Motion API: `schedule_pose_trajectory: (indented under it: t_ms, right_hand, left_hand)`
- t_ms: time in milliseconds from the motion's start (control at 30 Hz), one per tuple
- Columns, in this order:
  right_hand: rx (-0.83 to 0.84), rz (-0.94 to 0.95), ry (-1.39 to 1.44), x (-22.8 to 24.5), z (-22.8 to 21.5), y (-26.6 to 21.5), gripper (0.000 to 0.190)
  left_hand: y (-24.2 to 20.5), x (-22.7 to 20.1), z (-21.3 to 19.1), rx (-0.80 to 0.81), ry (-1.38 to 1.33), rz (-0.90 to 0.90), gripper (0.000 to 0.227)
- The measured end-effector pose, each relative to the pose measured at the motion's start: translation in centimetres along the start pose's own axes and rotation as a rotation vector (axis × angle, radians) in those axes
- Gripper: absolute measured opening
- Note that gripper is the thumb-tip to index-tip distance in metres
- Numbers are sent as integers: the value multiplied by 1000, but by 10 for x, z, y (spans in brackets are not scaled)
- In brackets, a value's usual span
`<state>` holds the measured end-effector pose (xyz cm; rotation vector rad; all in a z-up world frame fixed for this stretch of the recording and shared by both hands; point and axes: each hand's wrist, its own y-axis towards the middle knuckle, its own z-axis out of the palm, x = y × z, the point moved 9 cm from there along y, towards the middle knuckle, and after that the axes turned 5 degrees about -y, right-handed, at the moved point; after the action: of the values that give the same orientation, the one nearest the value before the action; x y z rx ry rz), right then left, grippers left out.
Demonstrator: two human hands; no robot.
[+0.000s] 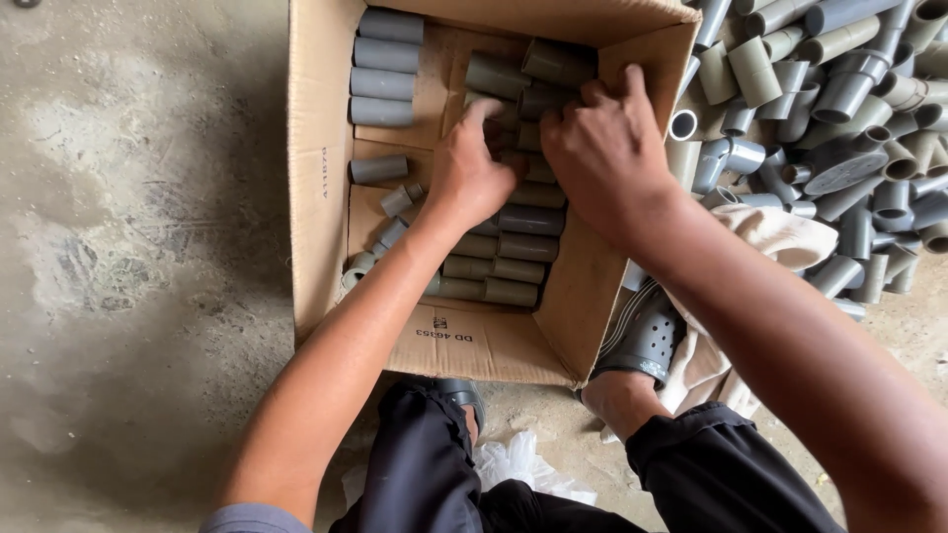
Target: The person sits on the floor and repeatedly picks up gray plastic pipe fittings from a pile, wipes them with a cloth, and places them into a cardboard box. The person handles the fittings one at a time, wiping them before stacking them inside the box.
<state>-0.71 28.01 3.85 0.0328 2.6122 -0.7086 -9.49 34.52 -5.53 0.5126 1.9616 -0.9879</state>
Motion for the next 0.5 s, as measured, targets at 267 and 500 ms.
schedule_pose_trajectory:
  t_ms: [267,500]
  right_hand:
    - [-704,87,286,-92,-59,-110,29]
    - [-187,510,798,-103,101,-182,41]
  left_hand:
    - [-30,-24,10,142,-214,-348,73]
    - [-11,-12,14,40,-394,-163,76]
